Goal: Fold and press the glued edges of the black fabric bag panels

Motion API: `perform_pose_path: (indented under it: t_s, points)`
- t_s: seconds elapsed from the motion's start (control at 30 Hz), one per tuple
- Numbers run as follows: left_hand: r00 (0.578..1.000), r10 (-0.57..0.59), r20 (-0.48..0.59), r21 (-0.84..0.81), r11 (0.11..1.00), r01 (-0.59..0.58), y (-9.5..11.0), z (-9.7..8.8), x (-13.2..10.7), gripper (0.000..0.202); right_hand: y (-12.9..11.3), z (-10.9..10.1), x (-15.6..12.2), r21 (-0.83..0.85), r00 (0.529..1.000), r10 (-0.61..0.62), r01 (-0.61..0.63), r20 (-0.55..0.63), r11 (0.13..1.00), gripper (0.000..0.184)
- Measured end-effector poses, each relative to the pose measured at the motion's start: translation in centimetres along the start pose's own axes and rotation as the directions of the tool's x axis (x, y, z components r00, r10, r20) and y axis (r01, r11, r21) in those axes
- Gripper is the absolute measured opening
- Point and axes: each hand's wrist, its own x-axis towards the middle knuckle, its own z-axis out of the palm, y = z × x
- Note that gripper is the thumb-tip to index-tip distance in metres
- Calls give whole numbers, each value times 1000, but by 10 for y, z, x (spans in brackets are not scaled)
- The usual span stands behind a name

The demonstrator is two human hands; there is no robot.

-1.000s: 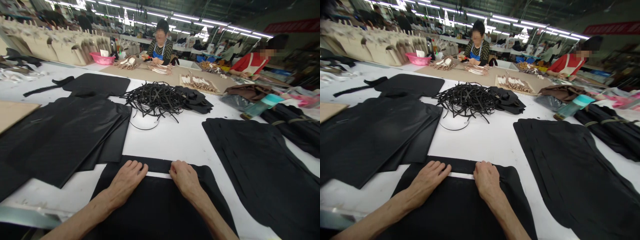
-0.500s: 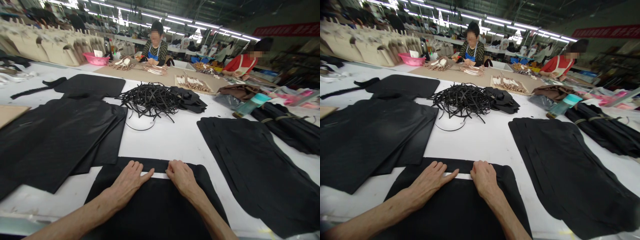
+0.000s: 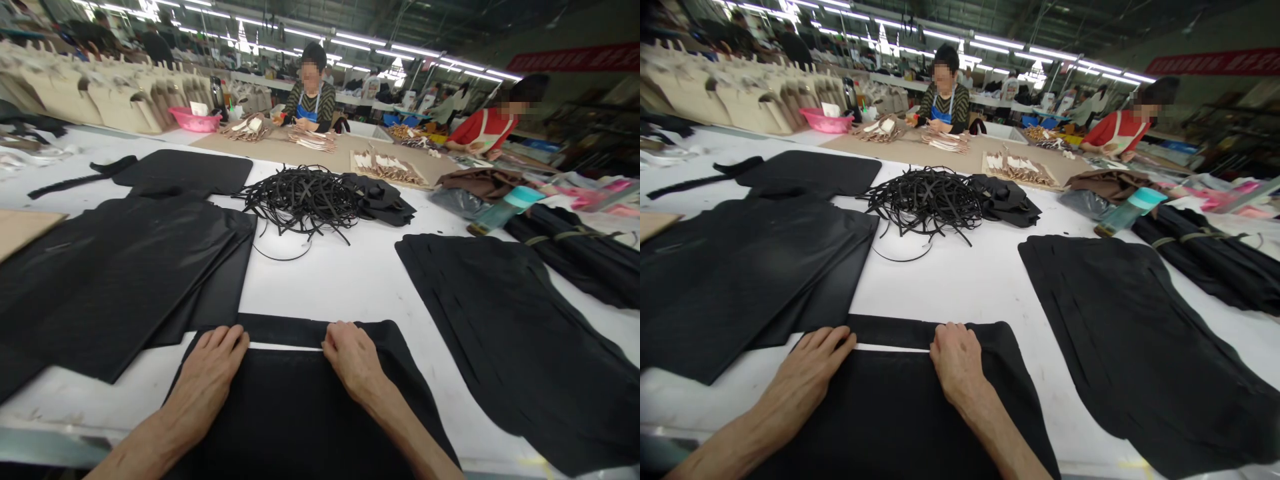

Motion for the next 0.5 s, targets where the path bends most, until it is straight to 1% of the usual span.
perform_pose_path:
  t_s: [0.07,0.1,0.13,0.2,0.23,0.3,0.37,0.43,0.5]
  points:
    - [999,-35,-17,-21,999,35,13,-7,7,49,-6,0,0,-16,1000,-11,11,3,1000,16]
    - [999,-18,-32,-37,999,17,21,-9,12,50,-8,1,1,-20,1000,-15,15,3,1000,16]
    - [999,21,-40,-60,998,-24,31,-9,16,50,-10,1,1,-22,1000,-20,20,2,1000,16]
    - [990,140,-21,-115,983,-141,51,-6,25,47,-11,1,1,-23,1000,-26,26,-8,999,15]
    - [981,195,-5,-133,972,-194,59,-2,28,45,-10,2,1,-20,999,-30,29,-14,999,15]
    - [965,263,5,-132,956,-260,72,7,32,43,-4,2,1,6,998,-52,53,-23,999,15]
    - [958,287,-13,-105,952,-287,77,16,33,46,4,2,0,81,994,-107,109,-21,991,13]
    - [955,294,-34,-84,952,-296,76,22,31,50,14,1,-3,177,982,-187,188,-21,966,12]
    - [956,290,-43,-59,954,-292,75,26,29,52,24,0,-6,233,967,-251,252,-36,939,15]
